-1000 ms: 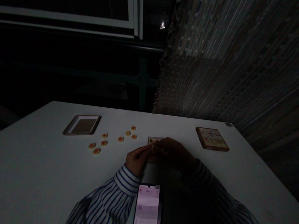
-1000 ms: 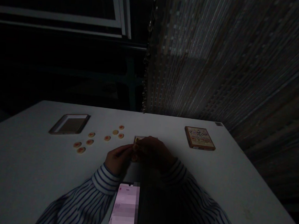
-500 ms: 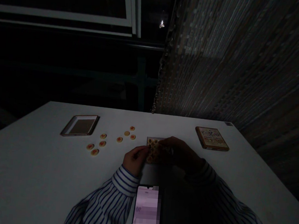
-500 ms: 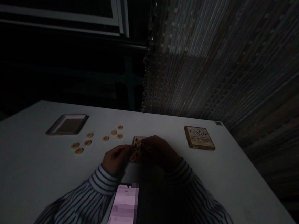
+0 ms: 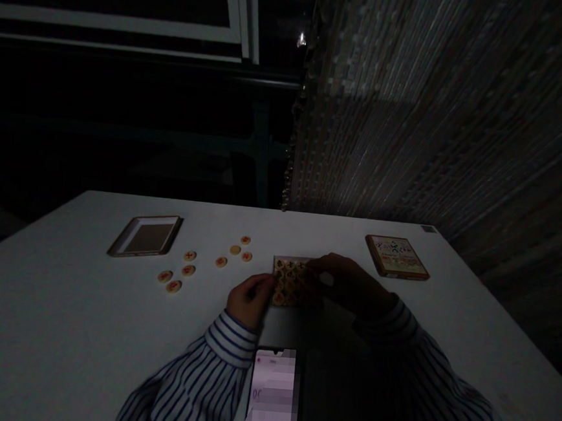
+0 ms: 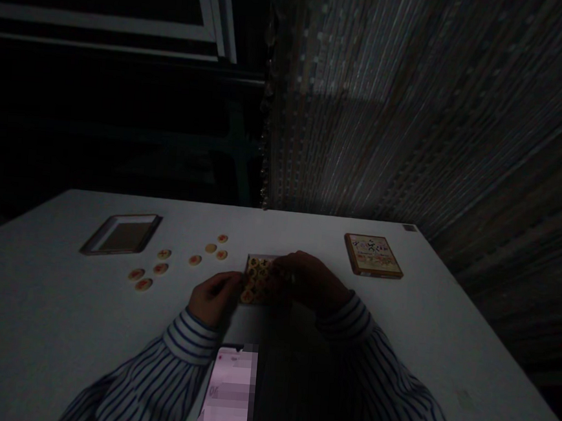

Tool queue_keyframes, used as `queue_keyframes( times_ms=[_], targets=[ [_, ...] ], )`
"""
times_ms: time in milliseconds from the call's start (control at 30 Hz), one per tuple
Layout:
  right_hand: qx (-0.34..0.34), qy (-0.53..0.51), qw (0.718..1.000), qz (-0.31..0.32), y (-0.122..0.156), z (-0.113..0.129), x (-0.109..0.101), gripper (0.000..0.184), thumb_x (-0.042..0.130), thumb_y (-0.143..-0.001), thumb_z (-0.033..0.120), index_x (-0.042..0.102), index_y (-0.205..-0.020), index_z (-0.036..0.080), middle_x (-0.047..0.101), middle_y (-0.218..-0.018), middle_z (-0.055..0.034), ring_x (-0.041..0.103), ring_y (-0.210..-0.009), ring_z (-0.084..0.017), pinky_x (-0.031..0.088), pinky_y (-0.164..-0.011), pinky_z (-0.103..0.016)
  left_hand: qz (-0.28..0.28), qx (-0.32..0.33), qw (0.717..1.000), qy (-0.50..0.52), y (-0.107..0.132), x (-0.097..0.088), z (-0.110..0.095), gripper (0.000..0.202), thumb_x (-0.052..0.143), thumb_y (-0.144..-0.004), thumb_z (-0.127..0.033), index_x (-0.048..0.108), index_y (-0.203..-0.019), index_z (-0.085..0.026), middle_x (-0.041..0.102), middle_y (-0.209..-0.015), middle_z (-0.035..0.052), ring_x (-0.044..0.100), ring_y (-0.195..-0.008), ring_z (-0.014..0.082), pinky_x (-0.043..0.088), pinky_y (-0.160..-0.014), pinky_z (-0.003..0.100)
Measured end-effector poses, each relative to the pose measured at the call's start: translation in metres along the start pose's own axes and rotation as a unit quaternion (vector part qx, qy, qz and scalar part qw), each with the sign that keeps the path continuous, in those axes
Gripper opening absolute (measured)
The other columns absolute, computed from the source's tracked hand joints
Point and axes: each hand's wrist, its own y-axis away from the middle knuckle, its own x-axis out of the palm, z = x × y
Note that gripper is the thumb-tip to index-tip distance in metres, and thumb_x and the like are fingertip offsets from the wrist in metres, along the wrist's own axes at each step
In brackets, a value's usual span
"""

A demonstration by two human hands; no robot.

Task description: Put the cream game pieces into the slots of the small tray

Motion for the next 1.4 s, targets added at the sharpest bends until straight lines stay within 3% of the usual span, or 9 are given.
queue_keyframes(
  times_ms=[433,700,1100,1400],
  targets=[
    [0.040,0.081,0.995,0.048,0.005,-0.007,-0.005,0.024,0.055,-0.073,0.027,0.059,-0.096,0.020,0.062,-0.076,-0.0046,0.055,-0.067,-0.014,0.040,-0.061,-0.026,-0.013,0.016,0.999,-0.037,-0.002,0.000,0.012,0.028,0.056,-0.066,-0.039,0.066,-0.077,-0.016,0.067,-0.072,0.0051,0.061,-0.071,0.0181,0.048,-0.070,0.031],
    [0.037,0.078,0.994,0.064,0.004,-0.006,-0.006,0.019,0.056,-0.072,0.027,0.061,-0.088,0.019,0.061,-0.080,-0.0059,0.054,-0.073,-0.016,0.041,-0.064,-0.026,0.002,0.031,0.997,-0.064,-0.003,0.001,0.020,0.029,0.055,-0.066,-0.039,0.066,-0.080,-0.016,0.067,-0.075,0.0060,0.061,-0.071,0.0179,0.048,-0.069,0.031],
    [0.085,0.085,0.981,0.155,-0.001,-0.006,-0.003,0.018,0.055,-0.074,0.026,0.063,-0.087,0.019,0.059,-0.084,-0.0063,0.052,-0.077,-0.015,0.039,-0.066,-0.024,0.025,0.048,0.994,-0.093,-0.004,0.000,0.024,0.028,0.053,-0.069,-0.036,0.065,-0.082,-0.015,0.067,-0.079,0.0059,0.061,-0.074,0.0174,0.048,-0.072,0.031],
    [0.094,0.098,0.979,0.153,0.000,-0.008,0.002,0.020,0.052,-0.075,0.031,0.064,-0.087,0.021,0.059,-0.082,-0.0055,0.053,-0.074,-0.014,0.038,-0.065,-0.023,0.033,0.059,0.993,-0.097,-0.004,-0.001,0.025,0.026,0.052,-0.070,-0.035,0.065,-0.082,-0.016,0.067,-0.079,0.0054,0.061,-0.074,0.0167,0.048,-0.072,0.030]
  ],
)
